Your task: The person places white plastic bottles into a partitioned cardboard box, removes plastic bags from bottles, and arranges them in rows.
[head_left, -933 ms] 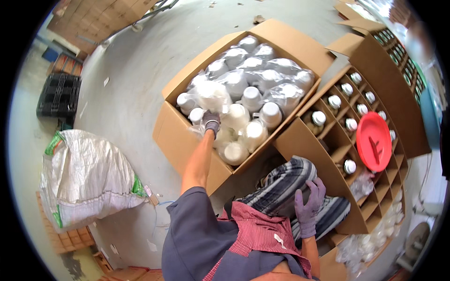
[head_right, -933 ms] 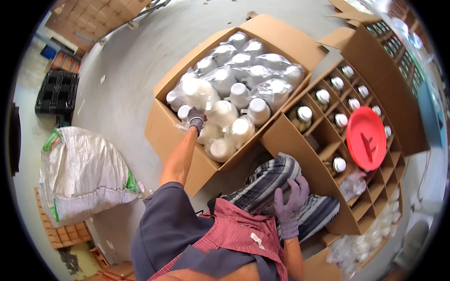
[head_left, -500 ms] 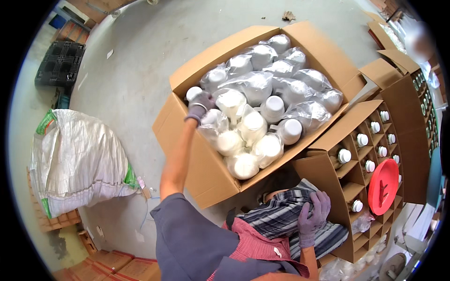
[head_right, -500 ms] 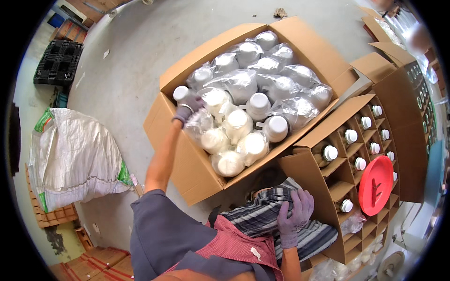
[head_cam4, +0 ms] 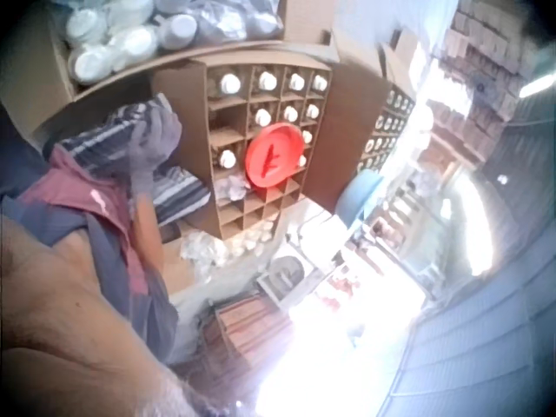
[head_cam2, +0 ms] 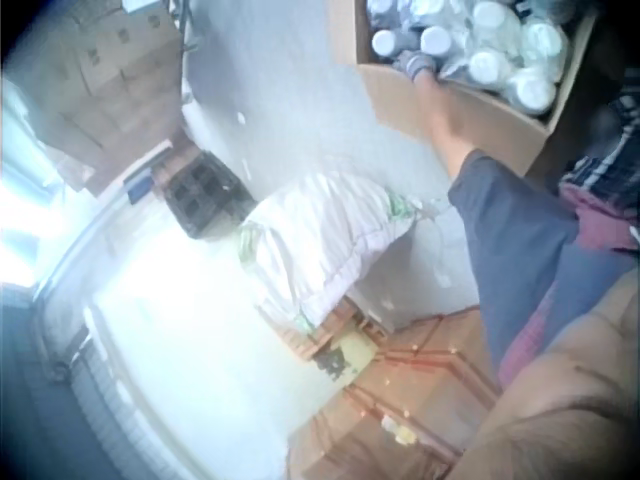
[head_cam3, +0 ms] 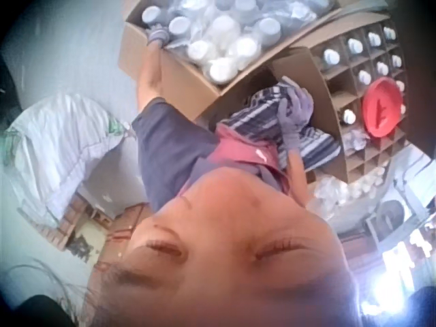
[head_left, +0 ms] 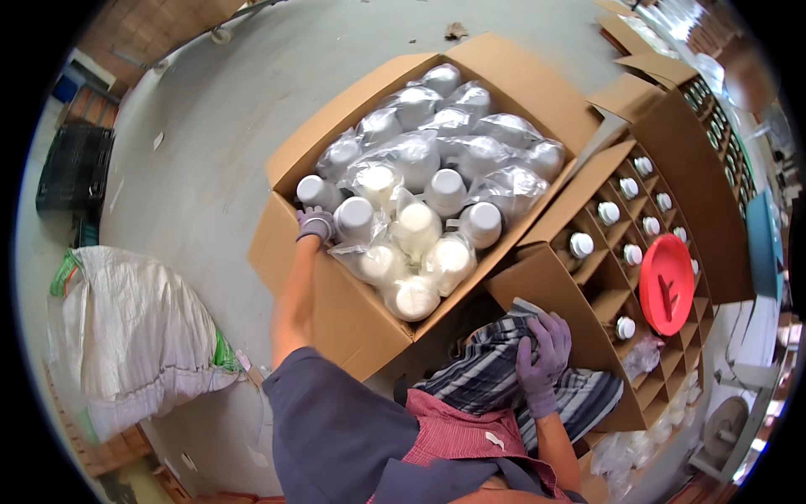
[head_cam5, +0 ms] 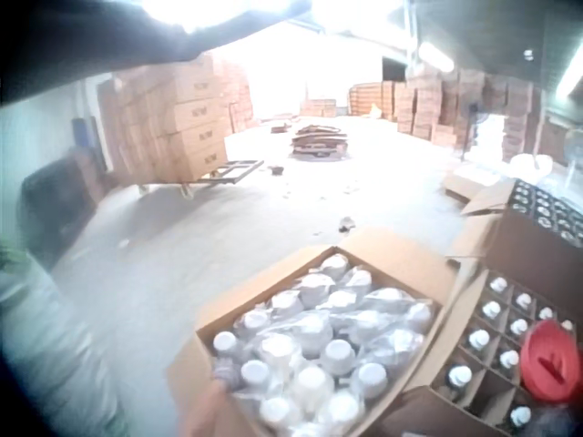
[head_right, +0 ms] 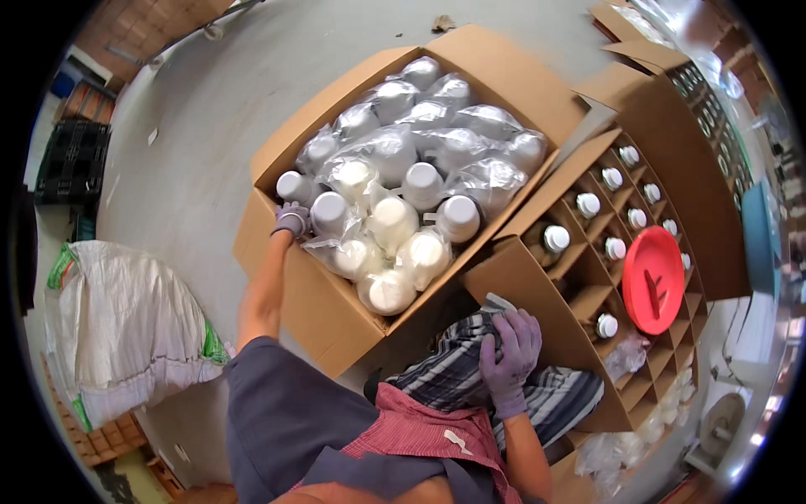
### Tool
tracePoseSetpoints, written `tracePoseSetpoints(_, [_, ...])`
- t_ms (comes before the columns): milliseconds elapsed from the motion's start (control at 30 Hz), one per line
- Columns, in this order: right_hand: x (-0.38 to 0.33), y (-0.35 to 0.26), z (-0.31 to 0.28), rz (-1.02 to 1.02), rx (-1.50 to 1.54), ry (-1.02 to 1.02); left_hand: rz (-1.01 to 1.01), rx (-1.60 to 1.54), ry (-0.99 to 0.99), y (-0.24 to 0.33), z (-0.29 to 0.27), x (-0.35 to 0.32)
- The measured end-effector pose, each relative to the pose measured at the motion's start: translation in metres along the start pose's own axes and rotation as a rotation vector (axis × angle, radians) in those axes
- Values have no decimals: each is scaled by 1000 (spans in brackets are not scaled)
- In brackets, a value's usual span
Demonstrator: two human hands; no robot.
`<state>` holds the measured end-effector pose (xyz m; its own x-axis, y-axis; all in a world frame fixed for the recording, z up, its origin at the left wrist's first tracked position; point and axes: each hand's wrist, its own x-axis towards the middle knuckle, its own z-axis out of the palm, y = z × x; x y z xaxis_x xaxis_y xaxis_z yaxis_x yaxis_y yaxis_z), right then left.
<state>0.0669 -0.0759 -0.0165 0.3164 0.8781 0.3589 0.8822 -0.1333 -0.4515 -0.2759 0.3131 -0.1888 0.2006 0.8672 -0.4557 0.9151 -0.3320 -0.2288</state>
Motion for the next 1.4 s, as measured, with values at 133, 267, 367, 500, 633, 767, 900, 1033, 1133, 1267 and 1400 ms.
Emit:
tracePoseSetpoints(133, [-8,11,-7,48,-27,31,357,-782,164,5,-93,-64])
tracePoseSetpoints(267, [10,-17,-30,115,156,79,660,-836,690,84,-173,-203])
tracePoseSetpoints(367, [21,-54,-69,223,416,20,1048,-504,946,153,-195,-278])
tracePoseSetpoints(500, [-7,-10,-109,-12,313,382,1166,-653,1057,238,-210,-333])
tracePoseSetpoints(633, [-52,39,-179,-493,-114,483,1115,-1261,429,273,-180,-340])
tracePoseSetpoints(767, [-56,97,-218,199,108,710,964,-1791,-107,295,-103,-380])
tracePoseSetpoints(900, [-19,190,-205,387,-68,460,1083,-1574,-348,292,-15,-403])
tracePoseSetpoints(1033, [2,224,-183,372,-214,407,909,-1325,-589,268,-29,-398])
tracePoseSetpoints(1133, [-4,200,-179,193,-203,444,710,-1750,-435,263,-48,-372])
tracePoseSetpoints(1267, [-84,89,-180,295,622,129,799,-1778,-277,307,-97,-373])
tracePoseSetpoints(1400, [-139,33,-158,197,611,133,1200,-1487,-311,354,-117,-370])
